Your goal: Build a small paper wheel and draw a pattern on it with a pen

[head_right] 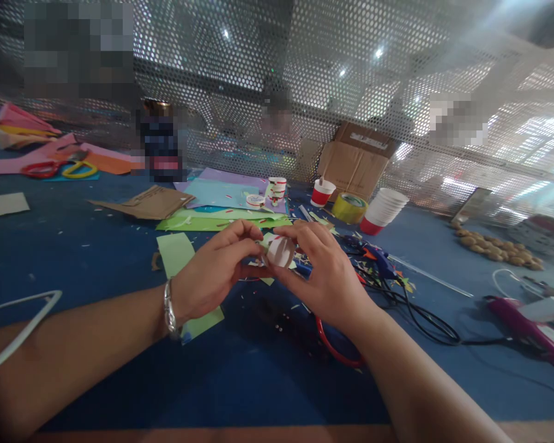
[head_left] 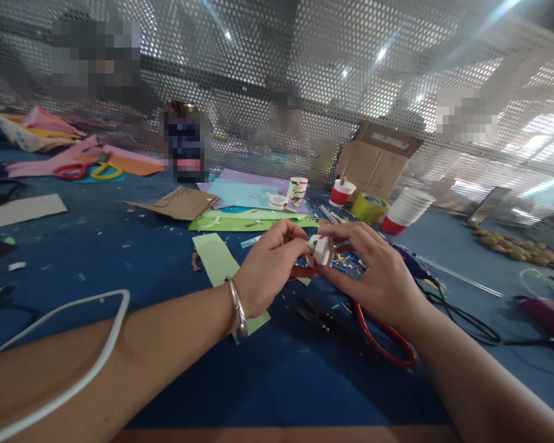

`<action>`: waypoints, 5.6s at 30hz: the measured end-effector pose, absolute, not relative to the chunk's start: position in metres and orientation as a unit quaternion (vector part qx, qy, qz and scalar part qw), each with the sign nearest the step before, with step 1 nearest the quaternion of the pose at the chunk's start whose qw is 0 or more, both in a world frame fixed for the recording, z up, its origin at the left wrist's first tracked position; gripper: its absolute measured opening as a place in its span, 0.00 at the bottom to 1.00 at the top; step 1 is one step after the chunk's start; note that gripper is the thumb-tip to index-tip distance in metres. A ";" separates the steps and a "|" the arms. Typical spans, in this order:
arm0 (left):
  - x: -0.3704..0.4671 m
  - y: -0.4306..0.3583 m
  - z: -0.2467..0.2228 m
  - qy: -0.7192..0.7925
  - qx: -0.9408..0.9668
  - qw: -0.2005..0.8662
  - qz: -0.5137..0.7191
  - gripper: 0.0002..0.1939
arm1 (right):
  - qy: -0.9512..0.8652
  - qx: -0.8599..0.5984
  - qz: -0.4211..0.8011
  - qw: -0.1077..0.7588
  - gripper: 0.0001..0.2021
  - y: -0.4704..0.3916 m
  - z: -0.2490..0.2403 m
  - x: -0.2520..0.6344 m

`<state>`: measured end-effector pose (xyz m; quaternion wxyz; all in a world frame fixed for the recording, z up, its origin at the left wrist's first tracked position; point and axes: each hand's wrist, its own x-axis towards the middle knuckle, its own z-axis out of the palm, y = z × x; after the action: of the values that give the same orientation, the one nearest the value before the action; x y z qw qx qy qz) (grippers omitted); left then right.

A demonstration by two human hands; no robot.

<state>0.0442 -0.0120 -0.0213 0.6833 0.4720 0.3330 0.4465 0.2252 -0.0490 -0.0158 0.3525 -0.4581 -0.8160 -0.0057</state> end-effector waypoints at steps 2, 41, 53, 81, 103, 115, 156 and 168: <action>0.044 -0.012 -0.022 0.337 0.474 0.683 0.443 0.07 | -0.819 -0.454 -0.012 0.350 0.18 -0.050 -0.015 0.224; 0.034 0.008 -0.019 0.354 0.567 0.689 0.282 0.06 | -0.861 -0.410 -0.008 0.301 0.13 -0.056 -0.015 0.223; 0.032 0.008 -0.023 0.345 0.596 0.678 0.259 0.04 | -0.871 -0.402 -0.001 0.281 0.13 -0.057 -0.013 0.224; 0.032 0.004 -0.028 0.256 0.708 0.587 0.299 0.15 | -0.849 -0.443 0.009 0.288 0.14 -0.058 -0.011 0.225; 0.029 -0.003 -0.024 0.217 0.790 0.459 0.343 0.21 | -0.796 -0.494 0.100 0.336 0.08 -0.054 -0.005 0.229; 0.031 0.010 -0.026 0.298 0.581 0.698 0.295 0.16 | -0.706 -0.545 0.199 0.406 0.16 -0.049 -0.001 0.233; 0.024 0.014 -0.023 0.276 0.549 0.744 0.263 0.20 | -0.601 -0.480 0.418 0.483 0.17 -0.050 -0.008 0.219; 0.023 0.017 -0.026 0.229 0.587 0.711 0.312 0.16 | -0.625 -0.470 0.385 0.489 0.14 -0.051 -0.008 0.223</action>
<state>0.0234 0.0172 -0.0262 0.7108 0.5875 0.2290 0.3118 0.2230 -0.0512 -0.0082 0.4892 -0.4704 -0.6252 0.3854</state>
